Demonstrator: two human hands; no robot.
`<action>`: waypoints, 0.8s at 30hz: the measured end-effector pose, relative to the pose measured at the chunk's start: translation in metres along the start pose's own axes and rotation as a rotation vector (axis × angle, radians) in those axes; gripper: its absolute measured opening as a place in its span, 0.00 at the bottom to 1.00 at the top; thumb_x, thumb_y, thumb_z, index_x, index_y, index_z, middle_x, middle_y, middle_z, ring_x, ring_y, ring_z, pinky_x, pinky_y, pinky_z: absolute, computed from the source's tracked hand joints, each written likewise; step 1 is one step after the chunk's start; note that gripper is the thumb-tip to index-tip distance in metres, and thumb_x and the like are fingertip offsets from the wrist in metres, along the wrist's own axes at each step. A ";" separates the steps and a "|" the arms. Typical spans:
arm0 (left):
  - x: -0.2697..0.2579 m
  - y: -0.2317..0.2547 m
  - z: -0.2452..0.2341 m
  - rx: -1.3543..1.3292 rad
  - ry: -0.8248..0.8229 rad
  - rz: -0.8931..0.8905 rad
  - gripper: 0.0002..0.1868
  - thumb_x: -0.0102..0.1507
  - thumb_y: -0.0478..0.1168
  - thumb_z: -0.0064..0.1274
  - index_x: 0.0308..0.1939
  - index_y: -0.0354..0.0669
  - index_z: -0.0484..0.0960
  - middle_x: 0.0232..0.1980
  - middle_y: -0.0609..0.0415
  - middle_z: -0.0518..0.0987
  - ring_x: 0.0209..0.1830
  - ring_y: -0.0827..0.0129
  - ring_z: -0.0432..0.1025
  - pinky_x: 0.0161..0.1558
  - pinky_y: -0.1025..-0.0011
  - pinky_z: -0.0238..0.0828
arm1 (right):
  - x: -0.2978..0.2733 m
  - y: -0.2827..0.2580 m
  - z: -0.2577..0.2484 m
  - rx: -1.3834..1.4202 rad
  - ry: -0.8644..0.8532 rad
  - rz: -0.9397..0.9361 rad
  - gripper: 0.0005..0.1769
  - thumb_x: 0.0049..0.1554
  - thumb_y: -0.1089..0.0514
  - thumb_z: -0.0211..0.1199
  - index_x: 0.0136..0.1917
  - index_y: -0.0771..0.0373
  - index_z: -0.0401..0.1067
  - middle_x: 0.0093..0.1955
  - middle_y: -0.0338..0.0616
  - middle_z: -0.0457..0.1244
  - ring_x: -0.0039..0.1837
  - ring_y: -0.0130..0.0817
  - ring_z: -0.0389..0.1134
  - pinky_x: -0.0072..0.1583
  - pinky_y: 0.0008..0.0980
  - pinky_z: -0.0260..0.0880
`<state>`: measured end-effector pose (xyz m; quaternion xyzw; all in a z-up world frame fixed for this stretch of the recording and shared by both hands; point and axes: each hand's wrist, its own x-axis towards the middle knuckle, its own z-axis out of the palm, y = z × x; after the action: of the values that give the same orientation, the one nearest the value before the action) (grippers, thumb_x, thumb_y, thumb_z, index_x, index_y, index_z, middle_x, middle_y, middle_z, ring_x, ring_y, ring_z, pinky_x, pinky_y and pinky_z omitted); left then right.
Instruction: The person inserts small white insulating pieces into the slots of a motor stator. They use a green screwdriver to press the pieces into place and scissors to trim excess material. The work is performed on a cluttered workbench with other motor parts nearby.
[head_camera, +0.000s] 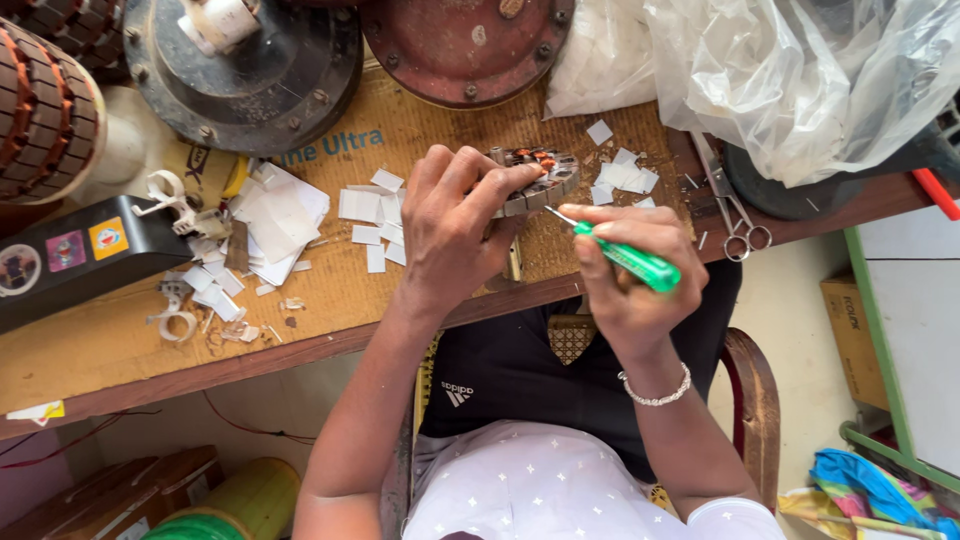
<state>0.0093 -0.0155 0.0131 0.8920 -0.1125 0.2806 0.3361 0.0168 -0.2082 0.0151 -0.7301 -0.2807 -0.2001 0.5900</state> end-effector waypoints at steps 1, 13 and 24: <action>0.000 0.000 0.001 -0.004 0.003 -0.001 0.27 0.51 0.35 0.71 0.54 0.52 0.84 0.42 0.59 0.73 0.43 0.61 0.67 0.47 0.61 0.65 | -0.001 0.001 -0.002 -0.027 -0.008 0.010 0.11 0.65 0.62 0.69 0.54 0.67 0.68 0.52 0.54 0.70 0.53 0.39 0.75 0.53 0.29 0.77; -0.001 -0.002 -0.021 -0.069 -0.154 0.037 0.35 0.55 0.35 0.70 0.66 0.49 0.76 0.61 0.54 0.73 0.61 0.54 0.64 0.63 0.57 0.65 | -0.009 0.013 -0.033 0.561 0.241 0.398 0.19 0.64 0.58 0.74 0.58 0.69 0.68 0.53 0.55 0.67 0.55 0.47 0.76 0.54 0.37 0.82; -0.002 -0.002 -0.033 -0.096 -0.185 0.000 0.31 0.56 0.34 0.69 0.62 0.48 0.77 0.60 0.53 0.75 0.62 0.54 0.67 0.65 0.57 0.66 | -0.007 0.019 -0.022 0.582 0.165 0.433 0.17 0.63 0.60 0.73 0.57 0.69 0.67 0.53 0.55 0.68 0.57 0.49 0.76 0.55 0.37 0.82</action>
<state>-0.0057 0.0078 0.0311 0.8970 -0.1564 0.1915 0.3665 0.0245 -0.2338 0.0015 -0.5555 -0.1163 -0.0406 0.8223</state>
